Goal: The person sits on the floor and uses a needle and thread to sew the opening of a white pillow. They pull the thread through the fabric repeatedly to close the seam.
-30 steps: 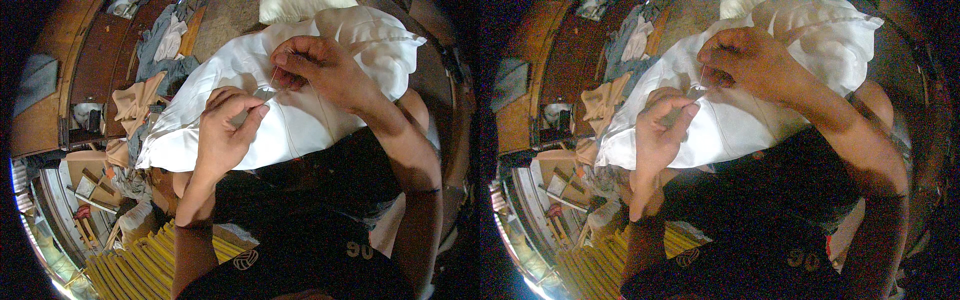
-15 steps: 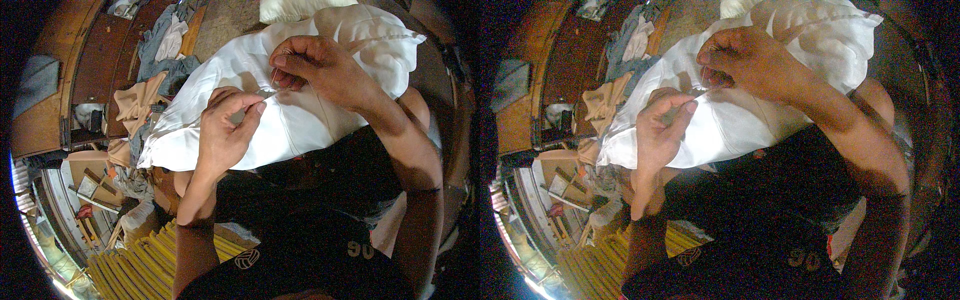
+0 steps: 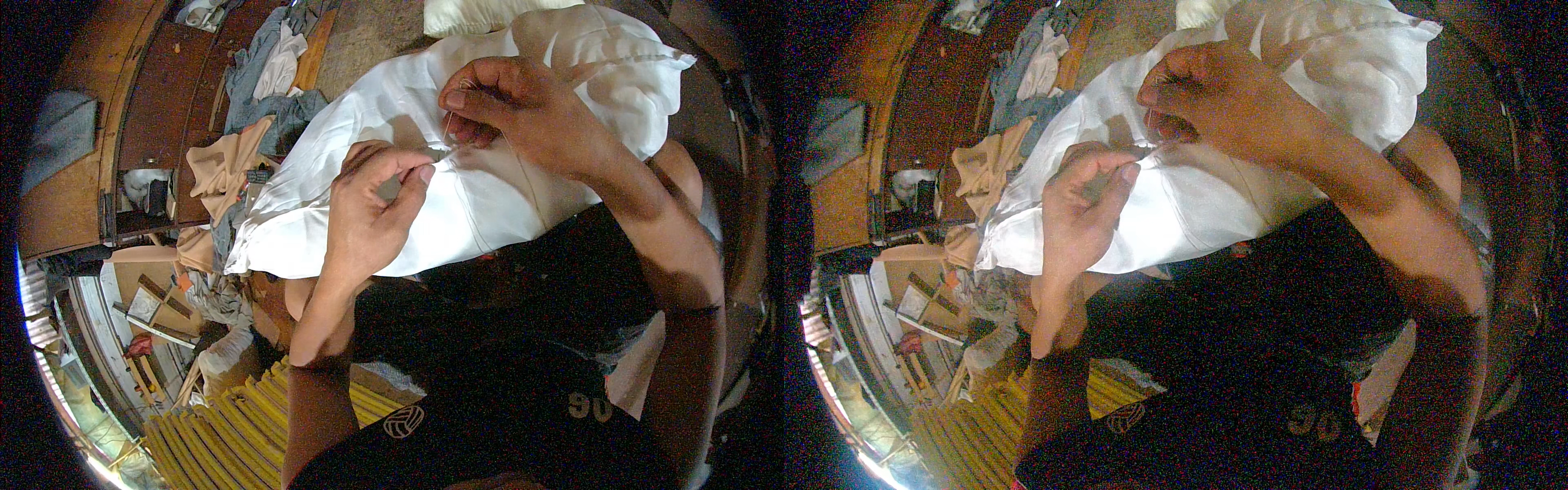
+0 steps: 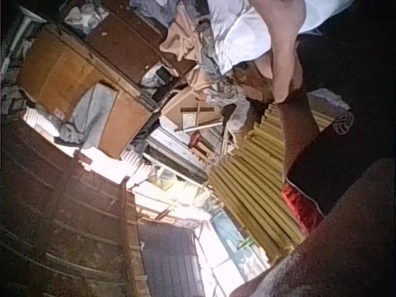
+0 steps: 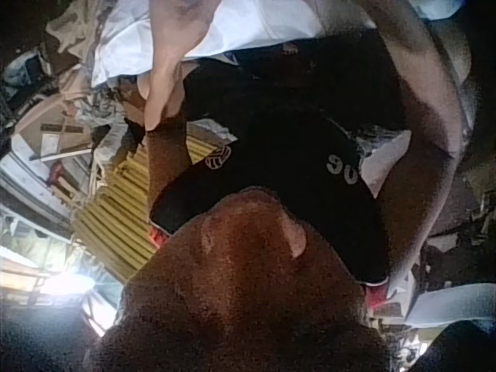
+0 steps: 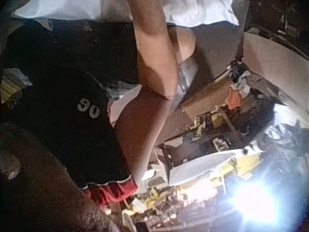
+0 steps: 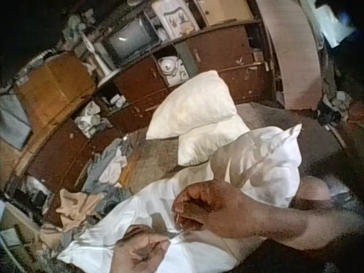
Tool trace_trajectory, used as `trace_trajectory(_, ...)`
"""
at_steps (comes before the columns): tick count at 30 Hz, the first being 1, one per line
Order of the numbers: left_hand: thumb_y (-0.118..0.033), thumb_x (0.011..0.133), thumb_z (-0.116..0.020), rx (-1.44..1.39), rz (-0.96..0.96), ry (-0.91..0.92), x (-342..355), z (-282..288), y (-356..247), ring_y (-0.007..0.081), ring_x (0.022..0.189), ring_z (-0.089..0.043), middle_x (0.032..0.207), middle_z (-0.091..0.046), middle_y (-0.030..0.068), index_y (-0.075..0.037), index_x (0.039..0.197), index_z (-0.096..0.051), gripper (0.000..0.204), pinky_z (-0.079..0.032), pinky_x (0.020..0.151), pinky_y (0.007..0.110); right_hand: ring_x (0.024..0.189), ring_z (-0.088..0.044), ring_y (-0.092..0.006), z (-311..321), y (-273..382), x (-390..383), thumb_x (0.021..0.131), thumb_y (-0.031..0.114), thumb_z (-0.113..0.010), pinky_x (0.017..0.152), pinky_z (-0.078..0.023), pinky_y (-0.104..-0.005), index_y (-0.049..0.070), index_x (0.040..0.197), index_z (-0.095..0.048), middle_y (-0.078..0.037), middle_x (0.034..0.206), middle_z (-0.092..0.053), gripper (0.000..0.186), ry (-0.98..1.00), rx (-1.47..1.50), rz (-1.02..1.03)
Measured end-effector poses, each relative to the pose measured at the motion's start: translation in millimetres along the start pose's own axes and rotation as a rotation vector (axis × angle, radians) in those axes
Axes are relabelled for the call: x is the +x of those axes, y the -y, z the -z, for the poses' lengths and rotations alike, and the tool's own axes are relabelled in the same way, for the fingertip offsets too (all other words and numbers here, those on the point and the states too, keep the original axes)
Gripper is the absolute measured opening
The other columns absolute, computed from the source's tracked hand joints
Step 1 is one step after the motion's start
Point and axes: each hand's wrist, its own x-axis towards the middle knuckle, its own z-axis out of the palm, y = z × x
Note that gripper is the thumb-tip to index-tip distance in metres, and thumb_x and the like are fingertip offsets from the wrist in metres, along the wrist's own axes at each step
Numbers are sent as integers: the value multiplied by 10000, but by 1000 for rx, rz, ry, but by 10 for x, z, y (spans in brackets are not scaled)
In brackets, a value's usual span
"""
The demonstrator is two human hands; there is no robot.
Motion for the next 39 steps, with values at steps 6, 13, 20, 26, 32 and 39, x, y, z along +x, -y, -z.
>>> trace_trajectory(6,-58,846,-713,-20,-22,-13,18,-33,7,270,832,-605,833,-683,108,-25,917,-704,79,-471,822,362,778,-638,-97,36,18,14,1007,273,-621,730,-550,-255,16,1022,-664,-25,872,-686,260,42,37,-137)
trace_trajectory(13,-42,849,-706,-8,-98,-45,27,-92,46,268,819,-601,850,-682,103,-35,927,-702,79,-469,811,362,787,-647,-100,90,-97,62,999,275,-631,753,-562,-260,30,1041,-671,-23,876,-690,252,84,-225,210)
trace_trajectory(20,-24,842,-699,-23,-71,-32,12,-126,48,277,825,-600,856,-681,106,-35,930,-699,88,-468,808,356,786,-650,-101,59,-17,28,999,281,-631,751,-556,-258,33,1032,-671,-26,873,-692,254,84,132,-153)
trace_trajectory(26,-15,843,-700,-46,-112,-52,14,-164,84,271,803,-599,852,-681,103,-35,926,-699,86,-472,784,353,791,-651,-111,103,-43,63,1007,280,-617,756,-553,-269,24,1027,-664,-34,864,-692,261,149,132,-134)
trace_trajectory(32,-19,856,-698,-58,-120,-106,-4,-227,78,259,796,-599,849,-682,97,-37,924,-699,70,-477,763,347,806,-657,-117,139,-108,100,1009,273,-614,765,-546,-270,23,1041,-655,-42,882,-699,255,187,180,-95)
trace_trajectory(39,-23,867,-692,-120,-37,-126,14,-290,125,245,790,-607,839,-678,104,-30,929,-693,62,-485,746,344,795,-651,-115,129,-297,161,981,208,-659,741,-542,-264,22,1069,-652,-37,880,-694,206,215,-353,458)
